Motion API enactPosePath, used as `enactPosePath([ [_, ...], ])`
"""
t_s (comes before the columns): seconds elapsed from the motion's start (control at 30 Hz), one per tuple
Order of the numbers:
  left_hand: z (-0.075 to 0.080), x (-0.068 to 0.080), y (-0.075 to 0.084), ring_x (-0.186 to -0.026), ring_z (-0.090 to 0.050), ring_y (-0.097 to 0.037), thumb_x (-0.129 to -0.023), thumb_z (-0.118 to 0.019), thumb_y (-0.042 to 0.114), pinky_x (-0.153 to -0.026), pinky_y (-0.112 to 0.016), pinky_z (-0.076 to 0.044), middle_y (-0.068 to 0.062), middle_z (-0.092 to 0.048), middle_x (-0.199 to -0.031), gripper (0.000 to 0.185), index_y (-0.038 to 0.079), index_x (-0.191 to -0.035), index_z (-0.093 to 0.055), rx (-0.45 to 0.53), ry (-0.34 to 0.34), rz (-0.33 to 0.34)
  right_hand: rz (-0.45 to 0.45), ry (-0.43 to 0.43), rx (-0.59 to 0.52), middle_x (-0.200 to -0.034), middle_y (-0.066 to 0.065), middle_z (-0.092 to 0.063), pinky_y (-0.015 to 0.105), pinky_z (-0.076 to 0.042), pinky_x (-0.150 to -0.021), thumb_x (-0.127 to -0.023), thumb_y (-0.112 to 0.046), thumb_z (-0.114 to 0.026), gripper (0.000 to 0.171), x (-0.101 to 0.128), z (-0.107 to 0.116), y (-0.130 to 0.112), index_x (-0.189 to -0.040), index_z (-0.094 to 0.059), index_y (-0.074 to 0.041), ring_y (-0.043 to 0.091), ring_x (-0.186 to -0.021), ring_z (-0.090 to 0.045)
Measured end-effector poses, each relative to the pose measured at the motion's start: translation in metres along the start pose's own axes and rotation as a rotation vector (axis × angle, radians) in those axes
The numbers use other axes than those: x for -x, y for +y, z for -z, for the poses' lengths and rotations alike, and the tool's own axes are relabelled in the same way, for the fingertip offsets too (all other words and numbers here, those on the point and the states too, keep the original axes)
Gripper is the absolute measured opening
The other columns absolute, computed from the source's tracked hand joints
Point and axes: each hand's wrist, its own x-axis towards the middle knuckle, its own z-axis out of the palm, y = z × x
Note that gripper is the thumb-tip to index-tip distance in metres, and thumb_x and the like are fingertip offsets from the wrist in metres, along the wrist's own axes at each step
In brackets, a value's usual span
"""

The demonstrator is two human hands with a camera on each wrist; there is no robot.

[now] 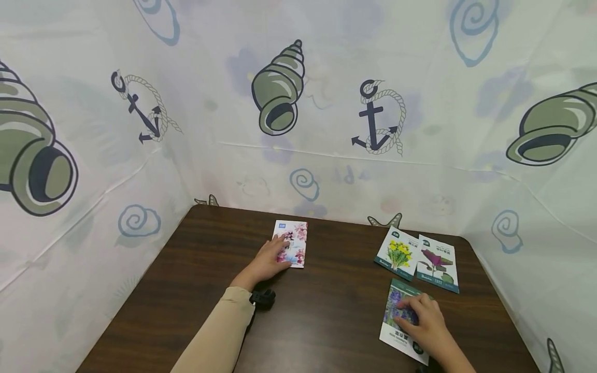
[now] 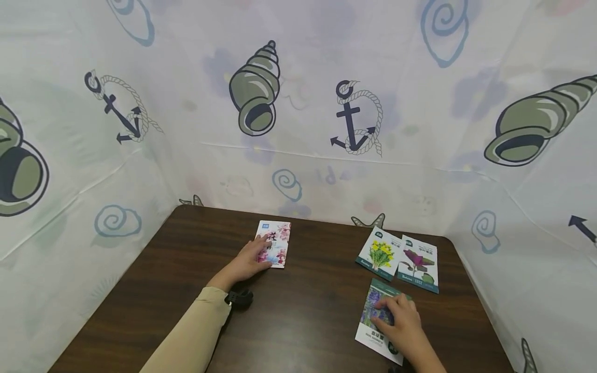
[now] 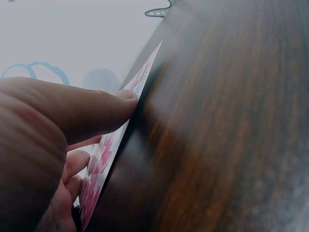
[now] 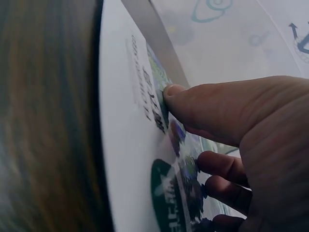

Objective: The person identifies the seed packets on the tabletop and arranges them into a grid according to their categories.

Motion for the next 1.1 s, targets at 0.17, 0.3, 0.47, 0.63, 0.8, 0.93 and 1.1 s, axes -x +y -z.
enactPosePath([
  [0.17, 0.001, 0.001, 0.0, -0.168, -0.018, -0.048, -0.1, -0.077, 0.031, -0.135, -0.069, -0.01, -0.023, -0.031, -0.178, 0.067, 0.002, -0.157, -0.054, 0.001, 0.011, -0.011, -0.001, -0.021, -0.024, -0.105, -0.005, -0.056, 0.039, -0.036, -0.083, -0.089, -0.029, -0.091, 0.026, -0.001, -0.007, -0.008, -0.108, -0.074, -0.028, 0.019, -0.098, -0.045],
  [0.3, 0.001, 0.001, 0.0, -0.169, -0.017, -0.046, -0.1, -0.078, 0.03, -0.136, -0.068, -0.008, -0.021, -0.031, -0.179, 0.068, 0.002, -0.157, -0.054, -0.001, 0.012, -0.004, 0.012, -0.032, -0.032, -0.107, -0.005, -0.057, 0.041, -0.036, -0.084, -0.09, -0.029, -0.09, 0.026, -0.004, -0.013, -0.016, -0.111, -0.074, -0.029, 0.02, -0.1, -0.046],
  [0.47, -0.001, 0.001, -0.001, -0.169, -0.018, -0.045, -0.1, -0.077, 0.029, -0.136, -0.067, -0.009, -0.021, -0.031, -0.178, 0.068, 0.002, -0.157, -0.054, -0.013, 0.012, 0.005, 0.029, -0.05, -0.041, -0.112, -0.006, -0.057, 0.044, -0.037, -0.086, -0.091, -0.028, -0.09, 0.029, -0.004, -0.02, -0.024, -0.116, -0.074, -0.031, 0.02, -0.104, -0.047],
  [0.63, 0.004, 0.003, 0.005, -0.169, -0.02, -0.046, -0.101, -0.078, 0.026, -0.136, -0.068, -0.011, -0.022, -0.032, -0.178, 0.066, 0.001, -0.157, -0.054, -0.025, 0.002, 0.018, 0.054, -0.09, -0.042, -0.127, -0.002, -0.059, 0.052, -0.042, -0.093, -0.092, -0.031, -0.089, 0.045, -0.002, -0.024, -0.03, -0.134, -0.073, -0.029, 0.027, -0.119, -0.052],
  [0.8, -0.001, 0.001, -0.005, -0.17, -0.018, -0.041, -0.101, -0.077, 0.031, -0.137, -0.066, -0.009, -0.017, -0.03, -0.18, 0.067, 0.005, -0.158, -0.054, -0.025, -0.001, 0.024, 0.118, -0.101, -0.043, -0.14, 0.004, -0.059, 0.059, -0.047, -0.1, -0.094, -0.03, -0.086, 0.055, -0.001, -0.025, -0.032, -0.145, -0.069, -0.023, 0.033, -0.128, -0.053],
  [0.93, -0.004, -0.001, -0.009, -0.17, -0.018, -0.04, -0.101, -0.077, 0.033, -0.137, -0.065, -0.009, -0.015, -0.031, -0.18, 0.068, 0.006, -0.159, -0.054, -0.034, 0.002, 0.018, 0.148, -0.129, -0.028, -0.148, 0.007, -0.057, 0.061, -0.05, -0.102, -0.097, -0.031, -0.084, 0.061, 0.0, -0.024, -0.033, -0.153, -0.064, -0.02, 0.033, -0.131, -0.053],
  [1.1, -0.006, 0.001, -0.005, -0.169, -0.019, -0.043, -0.1, -0.078, 0.032, -0.137, -0.067, -0.008, -0.018, -0.032, -0.179, 0.068, 0.005, -0.158, -0.054, -0.02, 0.014, 0.003, 0.167, -0.142, -0.012, -0.152, 0.008, -0.055, 0.058, -0.053, -0.101, -0.098, -0.035, -0.082, 0.065, 0.001, -0.025, -0.032, -0.158, -0.06, -0.02, 0.032, -0.132, -0.054],
])
